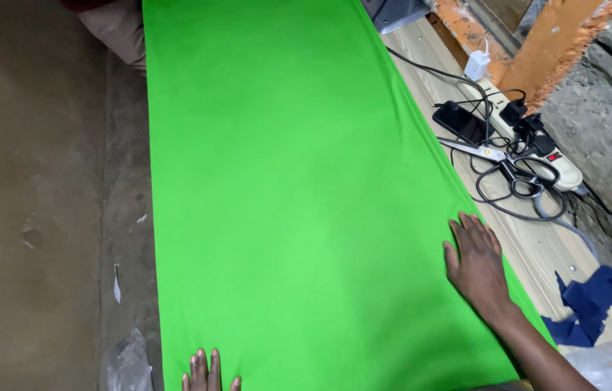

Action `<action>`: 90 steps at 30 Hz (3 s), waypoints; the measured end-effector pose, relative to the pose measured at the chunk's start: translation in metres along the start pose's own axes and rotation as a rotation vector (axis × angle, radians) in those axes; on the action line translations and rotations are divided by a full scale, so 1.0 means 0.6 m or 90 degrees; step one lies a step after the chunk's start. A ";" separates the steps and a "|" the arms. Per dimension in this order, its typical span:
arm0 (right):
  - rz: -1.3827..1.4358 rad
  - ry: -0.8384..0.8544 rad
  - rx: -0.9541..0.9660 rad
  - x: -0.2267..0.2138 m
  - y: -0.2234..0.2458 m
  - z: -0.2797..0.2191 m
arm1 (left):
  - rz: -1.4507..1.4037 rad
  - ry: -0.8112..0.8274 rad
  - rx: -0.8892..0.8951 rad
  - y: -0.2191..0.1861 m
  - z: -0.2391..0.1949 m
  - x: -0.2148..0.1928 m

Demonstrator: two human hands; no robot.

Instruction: Layering and smoothing green fabric on a cutting table in a garment factory.

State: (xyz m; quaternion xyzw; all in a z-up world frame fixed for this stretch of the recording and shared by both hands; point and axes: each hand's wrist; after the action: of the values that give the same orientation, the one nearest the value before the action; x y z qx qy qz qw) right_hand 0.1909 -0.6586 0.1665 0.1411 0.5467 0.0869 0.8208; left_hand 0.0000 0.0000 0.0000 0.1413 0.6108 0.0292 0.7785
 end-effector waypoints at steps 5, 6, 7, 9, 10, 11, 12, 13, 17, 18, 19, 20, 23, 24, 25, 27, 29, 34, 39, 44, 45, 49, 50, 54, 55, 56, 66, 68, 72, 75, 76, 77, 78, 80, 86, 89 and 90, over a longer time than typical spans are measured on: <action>-0.074 -0.061 0.041 -0.056 -0.034 -0.133 | -0.114 0.008 -0.076 -0.070 0.062 -0.164; -0.072 -0.071 0.059 -0.063 -0.042 -0.150 | -0.145 0.037 -0.087 -0.073 0.072 -0.183; -0.068 -0.071 0.055 -0.072 -0.047 -0.160 | -0.143 0.036 -0.091 -0.081 0.080 -0.216; -0.069 -0.138 0.072 -0.088 -0.060 -0.188 | -0.195 0.032 -0.109 -0.100 0.095 -0.277; -0.070 -0.133 0.072 -0.081 -0.059 -0.193 | -0.194 0.036 -0.110 -0.093 0.091 -0.279; -0.018 -0.110 0.078 -0.083 -0.064 -0.202 | -0.175 0.039 -0.104 -0.093 0.090 -0.279; 0.033 -0.087 0.085 -0.084 -0.069 -0.211 | -0.156 0.041 -0.099 -0.094 0.088 -0.280; 0.029 -0.085 0.083 -0.088 -0.067 -0.218 | -0.160 0.043 -0.100 -0.097 0.084 -0.279; 0.041 -0.102 0.077 -0.089 -0.060 -0.220 | -0.228 0.010 -0.103 -0.097 0.081 -0.290; 0.045 -0.113 0.075 -0.087 -0.061 -0.223 | -0.256 -0.002 -0.103 -0.097 0.079 -0.295; 0.050 -0.107 0.063 -0.088 -0.065 -0.227 | -0.254 -0.001 -0.116 -0.097 0.077 -0.290; 0.052 -0.092 0.090 -0.089 -0.067 -0.230 | -0.275 -0.029 -0.100 -0.096 0.075 -0.285; 0.064 -0.083 0.084 -0.082 -0.076 -0.229 | -0.359 -0.121 -0.127 -0.086 0.067 -0.272; 0.068 -0.096 0.069 -0.077 -0.082 -0.229 | -0.427 -0.185 -0.149 -0.083 0.066 -0.268; 0.072 -0.092 0.062 -0.072 -0.087 -0.231 | -0.424 -0.185 -0.157 -0.077 0.059 -0.276; 0.046 -0.113 0.039 -0.063 -0.098 -0.231 | -0.353 -0.318 -0.275 -0.064 0.049 -0.292; 0.045 -0.122 0.027 -0.060 -0.108 -0.238 | -0.320 -0.297 -0.363 -0.050 0.025 -0.269; 0.013 -0.136 0.020 -0.048 -0.117 -0.240 | -0.484 -0.121 -0.625 -0.031 -0.015 -0.235; -0.014 -0.137 0.026 -0.044 -0.122 -0.243 | -0.538 -0.051 -0.677 -0.028 -0.021 -0.251; -0.026 -0.159 -0.017 -0.031 -0.142 -0.248 | -0.524 -0.036 -0.707 -0.032 -0.028 -0.237; -0.010 -0.166 -0.017 -0.027 -0.135 -0.237 | -0.520 -0.057 -0.697 -0.028 -0.018 -0.234; -0.019 -0.101 0.055 -0.054 -0.109 -0.247 | -0.530 -0.055 -0.710 -0.023 -0.033 -0.206; -0.030 -0.109 0.052 -0.049 -0.113 -0.251 | -0.533 -0.045 -0.703 -0.020 -0.036 -0.203; 0.002 -0.143 0.046 -0.061 -0.093 -0.243 | -0.580 0.070 -0.761 -0.007 -0.025 -0.228; 0.003 -0.148 0.044 -0.056 -0.094 -0.246 | -0.582 0.065 -0.760 -0.003 -0.025 -0.236; -0.012 -0.144 0.078 -0.052 -0.095 -0.249 | -0.623 0.059 -0.736 0.002 -0.025 -0.243; -0.214 0.004 0.111 -0.103 -0.063 -0.220 | -1.110 0.035 -0.629 0.049 -0.019 -0.268; -0.219 -0.073 0.091 -0.043 -0.101 -0.229 | -1.152 0.075 -0.619 0.041 -0.015 -0.293; -0.019 -0.184 0.073 0.012 -0.011 -0.278 | -1.302 0.057 -0.535 0.034 -0.028 -0.240; 0.254 -0.070 0.166 -0.016 0.220 -0.342 | -1.311 0.031 -0.464 0.035 -0.040 -0.208; 0.256 -0.074 0.163 0.003 0.282 -0.352 | -1.310 0.026 -0.460 0.037 -0.027 -0.173; 0.272 0.005 0.151 0.015 0.339 -0.373 | -1.298 0.002 -0.451 0.028 -0.029 -0.141; 0.287 0.085 0.139 0.029 0.395 -0.394 | -1.285 -0.022 -0.442 0.020 -0.031 -0.108; 0.285 0.256 0.089 0.027 0.525 -0.448 | -1.214 -0.034 -0.418 0.014 -0.033 -0.100; 0.434 0.810 -0.483 0.024 0.774 -0.635 | -0.987 0.064 -0.398 0.009 -0.030 -0.100; 0.332 0.931 -0.495 0.032 0.812 -0.653 | -0.937 0.181 -0.415 0.029 -0.016 -0.125; 0.156 0.923 -0.478 0.020 0.818 -0.649 | -0.920 0.235 -0.416 0.030 -0.016 -0.137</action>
State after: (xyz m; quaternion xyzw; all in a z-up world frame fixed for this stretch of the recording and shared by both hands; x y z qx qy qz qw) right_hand -0.1574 -0.1378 0.1752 -0.1751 0.8560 0.4220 0.2418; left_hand -0.0278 0.0014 0.0800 -0.5290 0.6305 -0.2806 0.4938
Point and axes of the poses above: each hand's wrist, its own z-axis towards the middle knuckle, its own x-axis out of the palm, y = z × x, and after that the axes turned 6 degrees about x, right-handed
